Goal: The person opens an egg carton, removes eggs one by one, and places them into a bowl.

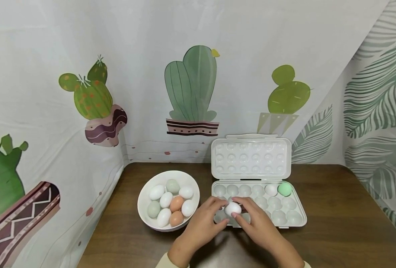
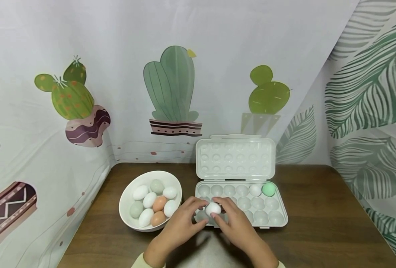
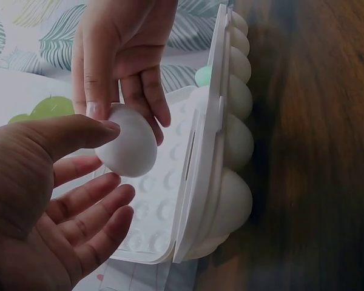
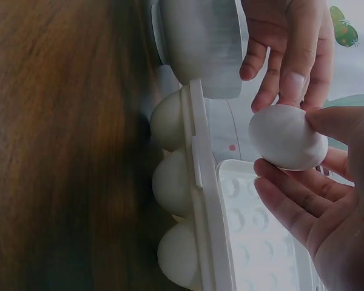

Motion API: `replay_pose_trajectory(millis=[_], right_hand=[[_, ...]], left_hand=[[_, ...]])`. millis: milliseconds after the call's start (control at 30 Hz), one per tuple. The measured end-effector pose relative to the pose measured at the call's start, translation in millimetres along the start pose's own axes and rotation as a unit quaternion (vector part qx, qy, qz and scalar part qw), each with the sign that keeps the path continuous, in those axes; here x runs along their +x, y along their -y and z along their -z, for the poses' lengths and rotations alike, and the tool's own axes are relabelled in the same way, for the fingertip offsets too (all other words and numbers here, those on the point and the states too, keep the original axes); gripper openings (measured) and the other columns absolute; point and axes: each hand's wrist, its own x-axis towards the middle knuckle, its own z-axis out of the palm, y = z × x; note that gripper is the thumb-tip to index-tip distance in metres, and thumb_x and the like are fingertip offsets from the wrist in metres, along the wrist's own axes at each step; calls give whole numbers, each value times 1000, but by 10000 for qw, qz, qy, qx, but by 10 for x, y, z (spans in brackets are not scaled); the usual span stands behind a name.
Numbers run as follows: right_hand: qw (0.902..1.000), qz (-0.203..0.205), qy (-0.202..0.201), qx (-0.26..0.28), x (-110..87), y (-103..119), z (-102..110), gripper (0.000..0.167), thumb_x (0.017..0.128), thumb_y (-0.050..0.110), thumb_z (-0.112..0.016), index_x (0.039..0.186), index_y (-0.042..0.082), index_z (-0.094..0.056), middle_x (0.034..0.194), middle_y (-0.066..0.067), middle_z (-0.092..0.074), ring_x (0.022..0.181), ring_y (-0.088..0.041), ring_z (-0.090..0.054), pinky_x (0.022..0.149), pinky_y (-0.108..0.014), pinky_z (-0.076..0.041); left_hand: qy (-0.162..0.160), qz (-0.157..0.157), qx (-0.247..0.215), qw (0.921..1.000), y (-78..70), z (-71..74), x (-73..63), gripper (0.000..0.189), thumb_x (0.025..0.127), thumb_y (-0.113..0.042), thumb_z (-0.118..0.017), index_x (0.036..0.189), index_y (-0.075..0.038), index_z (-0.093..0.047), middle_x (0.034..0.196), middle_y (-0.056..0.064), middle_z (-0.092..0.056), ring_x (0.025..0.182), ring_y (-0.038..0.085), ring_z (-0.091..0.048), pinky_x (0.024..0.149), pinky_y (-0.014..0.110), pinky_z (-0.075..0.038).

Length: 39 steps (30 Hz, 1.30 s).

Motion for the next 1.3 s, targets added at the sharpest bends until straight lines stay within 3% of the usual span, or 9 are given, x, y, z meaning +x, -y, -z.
replay_pose_trajectory(millis=[233, 433, 1000, 1167, 1300], right_hand=[[9996, 87, 67, 251, 0, 25, -37, 47, 93, 17, -72, 137, 9, -57, 120, 5, -64, 97, -3, -67, 87, -31, -59], [9989, 41, 151, 431, -7, 43, -68, 47, 95, 19, -71, 138, 15, -55, 124, 4, -65, 100, -3, -68, 89, -31, -58], [9986, -33, 262, 454, -13, 57, -85, 50, 96, 23, -69, 143, 22, -50, 130, 5, -63, 100, -4, -68, 87, -33, -59], [9995, 22, 191, 238, -9, 47, -70, 49, 96, 23, -70, 141, 19, -53, 127, 8, -63, 99, -4, -66, 86, -33, -58], [9999, 57, 59, 146, -5, 34, -47, 46, 94, 21, -71, 138, 15, -56, 121, 8, -64, 98, -11, -68, 85, -34, -58]], left_hand=[[-217, -174, 37, 9996, -9, -31, -3, 41, 83, -24, -82, 121, -19, -67, 111, -3, -63, 89, 8, -62, 77, 19, -51], [-311, -277, 164, 9990, -7, -51, -10, 44, 81, -22, -82, 122, -20, -67, 109, -4, -63, 93, 6, -63, 83, 22, -53], [-233, -218, 221, 9992, -1, -43, -12, 44, 81, -25, -81, 122, -21, -66, 110, -5, -63, 91, 6, -63, 82, 22, -53], [-210, -129, 168, 9996, 24, -38, -7, 42, 82, -26, -81, 120, -20, -66, 111, -4, -64, 93, 7, -63, 84, 24, -54], [-223, 23, 84, 9997, 36, -5, -10, 43, 82, -26, -82, 121, -17, -66, 112, -1, -64, 93, 9, -63, 82, 25, -54]])
